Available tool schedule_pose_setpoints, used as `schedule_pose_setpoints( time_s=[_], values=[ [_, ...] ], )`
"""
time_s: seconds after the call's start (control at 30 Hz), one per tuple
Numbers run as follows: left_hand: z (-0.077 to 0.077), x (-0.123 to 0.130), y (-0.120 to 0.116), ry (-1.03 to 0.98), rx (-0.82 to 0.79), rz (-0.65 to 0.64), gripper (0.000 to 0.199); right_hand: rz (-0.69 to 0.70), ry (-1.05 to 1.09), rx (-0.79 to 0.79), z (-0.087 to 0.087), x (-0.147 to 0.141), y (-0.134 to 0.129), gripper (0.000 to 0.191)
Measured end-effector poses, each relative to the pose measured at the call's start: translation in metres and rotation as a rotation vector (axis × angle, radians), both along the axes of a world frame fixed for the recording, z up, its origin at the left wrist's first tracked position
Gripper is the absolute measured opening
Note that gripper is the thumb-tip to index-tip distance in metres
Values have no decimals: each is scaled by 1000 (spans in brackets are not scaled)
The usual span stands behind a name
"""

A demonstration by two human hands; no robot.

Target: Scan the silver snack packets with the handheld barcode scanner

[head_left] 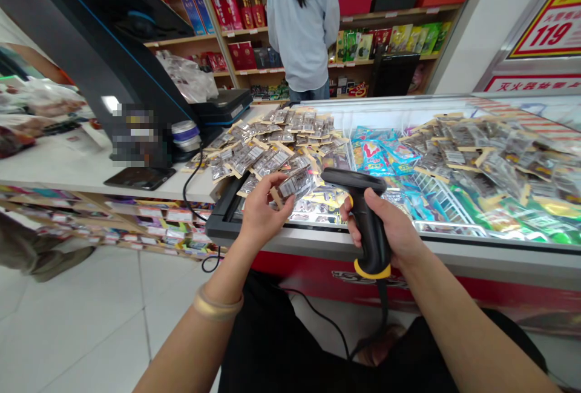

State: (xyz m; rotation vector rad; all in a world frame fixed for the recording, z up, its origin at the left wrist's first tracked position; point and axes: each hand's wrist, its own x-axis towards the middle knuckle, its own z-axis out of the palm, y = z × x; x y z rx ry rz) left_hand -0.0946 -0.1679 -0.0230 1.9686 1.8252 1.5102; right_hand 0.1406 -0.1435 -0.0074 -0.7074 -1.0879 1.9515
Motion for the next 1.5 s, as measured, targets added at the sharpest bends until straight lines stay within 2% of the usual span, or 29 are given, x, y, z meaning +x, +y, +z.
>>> schedule_pose_setpoints(
  time_s=[0.23, 0.33, 0.4, 0.5, 0.63, 0.8, 0.9, 1.0, 1.07, 1.17, 1.37, 1.5],
  values=[
    [4, 2, 2, -39, 29, -9, 39, -9, 50, -8, 2, -2, 1, 49],
    [11, 13, 6, -89, 36, -65, 53, -65, 91, 17, 3, 6, 1, 49],
    [17, 28, 13, -83, 47, -136, 50, -119, 104, 34, 5, 20, 2, 49],
    [26, 64, 30, -41, 16, -260, 39, -243, 93, 56, 9, 55, 5, 48],
    [32, 128, 63, -62, -97, -433, 43, -493, 45, 80, 10, 115, 12, 47],
    [33, 209, 104, 50, -155, -621, 45, -724, 12, 75, 8, 180, 22, 48],
    [30, 248, 121, 154, -113, -671, 46, -819, 27, 43, 9, 202, 30, 49],
    [25, 274, 130, 351, -3, -619, 49, -855, 16, 7, 9, 211, 40, 48],
    [21, 284, 133, 497, 41, -540, 50, -860, -20, -39, 10, 212, 48, 47],
    [19, 293, 137, 608, 2, -449, 45, -861, -66, -107, 12, 208, 58, 42],
    [22, 302, 137, 631, -84, -406, 46, -912, -109, -105, 16, 207, 64, 39],
    [25, 284, 123, 584, -22, -421, 49, -897, -100, -89, 20, 206, 55, 41]
  ],
)
